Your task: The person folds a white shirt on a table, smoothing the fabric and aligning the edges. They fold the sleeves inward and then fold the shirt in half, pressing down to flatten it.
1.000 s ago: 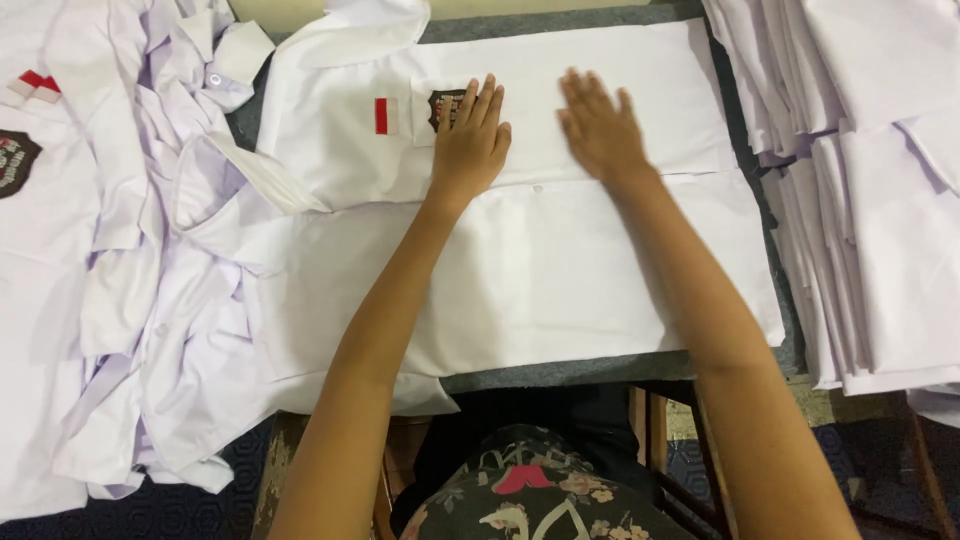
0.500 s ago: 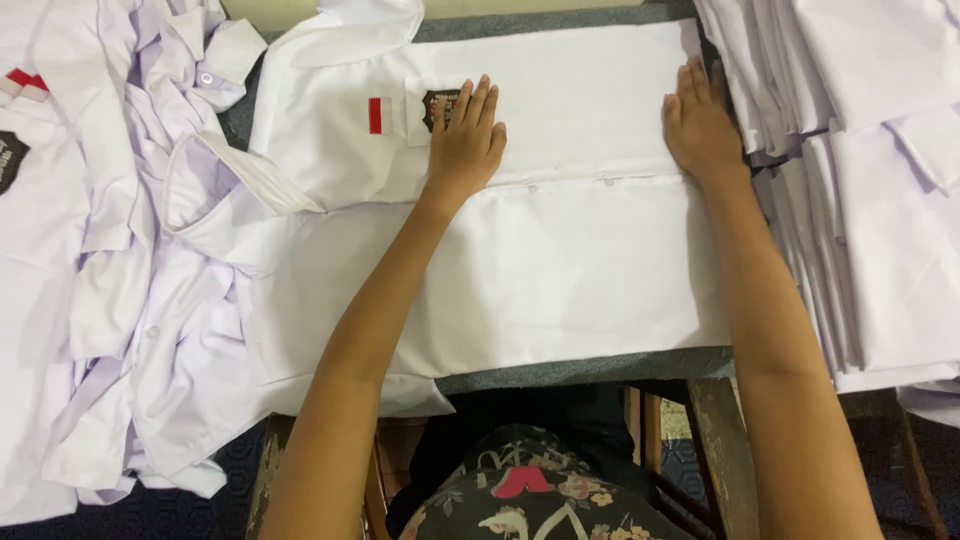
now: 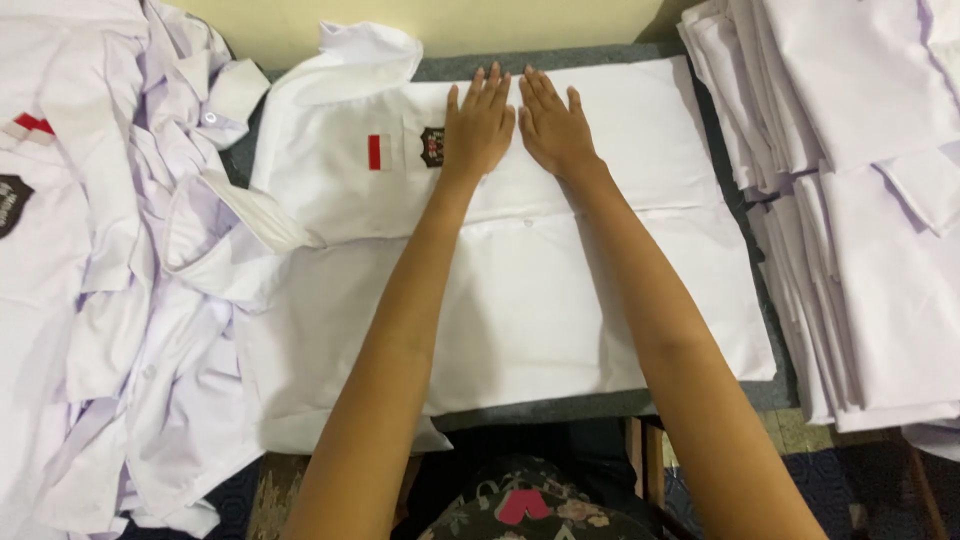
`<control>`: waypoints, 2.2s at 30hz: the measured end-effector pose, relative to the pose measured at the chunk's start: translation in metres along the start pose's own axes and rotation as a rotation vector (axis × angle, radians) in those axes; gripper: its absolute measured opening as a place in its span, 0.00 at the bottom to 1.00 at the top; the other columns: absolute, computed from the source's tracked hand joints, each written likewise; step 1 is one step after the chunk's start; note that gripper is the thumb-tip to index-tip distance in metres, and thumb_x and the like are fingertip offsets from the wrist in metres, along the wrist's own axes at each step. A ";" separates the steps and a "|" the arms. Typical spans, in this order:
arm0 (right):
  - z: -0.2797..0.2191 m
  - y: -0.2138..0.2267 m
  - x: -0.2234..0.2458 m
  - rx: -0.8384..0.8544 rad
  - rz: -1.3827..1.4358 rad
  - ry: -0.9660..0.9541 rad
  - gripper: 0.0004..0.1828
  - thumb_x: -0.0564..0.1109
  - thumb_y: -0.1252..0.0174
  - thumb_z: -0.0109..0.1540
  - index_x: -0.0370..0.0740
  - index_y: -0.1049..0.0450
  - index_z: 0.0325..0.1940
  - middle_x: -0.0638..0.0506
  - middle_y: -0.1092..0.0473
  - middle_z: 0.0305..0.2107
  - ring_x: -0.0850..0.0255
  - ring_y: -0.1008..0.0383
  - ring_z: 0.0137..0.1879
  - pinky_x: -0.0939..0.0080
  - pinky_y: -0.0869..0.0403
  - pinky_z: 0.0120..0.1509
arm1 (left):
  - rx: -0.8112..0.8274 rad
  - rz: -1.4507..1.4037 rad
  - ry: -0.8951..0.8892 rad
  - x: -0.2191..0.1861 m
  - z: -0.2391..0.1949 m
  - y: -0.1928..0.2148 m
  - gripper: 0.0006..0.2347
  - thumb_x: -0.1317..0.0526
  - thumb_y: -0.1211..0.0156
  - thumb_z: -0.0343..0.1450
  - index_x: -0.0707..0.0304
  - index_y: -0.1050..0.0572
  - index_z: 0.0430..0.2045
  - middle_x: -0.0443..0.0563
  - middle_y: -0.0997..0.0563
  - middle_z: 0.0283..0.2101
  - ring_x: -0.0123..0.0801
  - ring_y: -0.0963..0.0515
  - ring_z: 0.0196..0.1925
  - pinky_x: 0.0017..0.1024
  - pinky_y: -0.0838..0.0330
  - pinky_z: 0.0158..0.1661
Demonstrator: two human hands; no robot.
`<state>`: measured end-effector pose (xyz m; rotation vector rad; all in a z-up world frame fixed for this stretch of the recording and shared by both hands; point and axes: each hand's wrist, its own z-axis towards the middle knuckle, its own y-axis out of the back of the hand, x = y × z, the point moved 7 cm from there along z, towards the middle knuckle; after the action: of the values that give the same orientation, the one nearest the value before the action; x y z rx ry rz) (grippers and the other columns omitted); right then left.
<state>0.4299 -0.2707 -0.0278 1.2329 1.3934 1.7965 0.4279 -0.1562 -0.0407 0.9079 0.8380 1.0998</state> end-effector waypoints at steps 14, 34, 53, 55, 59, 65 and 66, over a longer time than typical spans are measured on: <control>-0.033 0.052 -0.113 -0.052 -0.047 -0.228 0.36 0.58 0.82 0.72 0.40 0.59 0.81 0.47 0.65 0.78 0.52 0.68 0.82 0.38 0.61 0.81 | -0.033 0.019 -0.003 0.004 0.000 -0.010 0.22 0.51 0.60 0.80 0.53 0.39 0.70 0.45 0.42 0.74 0.38 0.44 0.76 0.53 0.51 0.69; 0.010 0.004 0.052 -0.125 0.443 -0.041 0.38 0.62 0.81 0.70 0.40 0.56 0.80 0.47 0.59 0.78 0.56 0.65 0.83 0.43 0.60 0.82 | 0.014 -0.915 0.205 0.017 -0.010 0.039 0.33 0.40 0.83 0.76 0.63 0.48 0.72 0.55 0.47 0.77 0.35 0.52 0.80 0.41 0.66 0.75; 0.020 -0.025 0.040 -0.084 0.029 -0.040 0.35 0.56 0.79 0.72 0.40 0.57 0.81 0.52 0.61 0.78 0.59 0.66 0.82 0.47 0.63 0.82 | 0.379 -0.025 0.137 0.166 -0.098 0.114 0.24 0.57 0.76 0.79 0.53 0.54 0.75 0.47 0.57 0.79 0.38 0.58 0.80 0.52 0.64 0.72; 0.019 -0.025 0.041 -0.094 0.026 -0.035 0.35 0.56 0.79 0.72 0.40 0.56 0.81 0.52 0.60 0.78 0.59 0.65 0.82 0.46 0.63 0.82 | 0.444 -0.004 0.263 0.184 -0.108 0.120 0.25 0.56 0.79 0.78 0.51 0.55 0.75 0.46 0.59 0.79 0.37 0.61 0.80 0.54 0.67 0.72; 0.018 -0.020 0.043 -0.084 0.047 -0.048 0.35 0.57 0.80 0.71 0.40 0.57 0.81 0.52 0.61 0.78 0.60 0.67 0.82 0.47 0.64 0.82 | 0.422 -0.024 0.456 0.209 -0.117 0.119 0.26 0.54 0.85 0.78 0.51 0.60 0.76 0.39 0.64 0.79 0.24 0.67 0.80 0.45 0.76 0.73; 0.018 -0.020 0.044 -0.089 0.031 -0.044 0.35 0.56 0.79 0.72 0.40 0.56 0.81 0.51 0.60 0.78 0.59 0.66 0.82 0.47 0.63 0.82 | 0.327 -0.024 0.481 0.222 -0.123 0.117 0.28 0.50 0.84 0.78 0.58 0.56 0.75 0.41 0.61 0.79 0.33 0.67 0.79 0.51 0.76 0.72; 0.018 -0.021 0.044 -0.105 0.029 -0.032 0.34 0.56 0.78 0.72 0.39 0.55 0.80 0.51 0.59 0.78 0.58 0.65 0.82 0.46 0.62 0.81 | 0.242 -0.056 0.418 0.226 -0.124 0.115 0.28 0.50 0.82 0.79 0.62 0.51 0.74 0.46 0.56 0.78 0.38 0.64 0.79 0.54 0.72 0.71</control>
<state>0.4246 -0.2189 -0.0323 1.2271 1.2531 1.8368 0.3295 0.1067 -0.0099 0.8570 1.3564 1.1747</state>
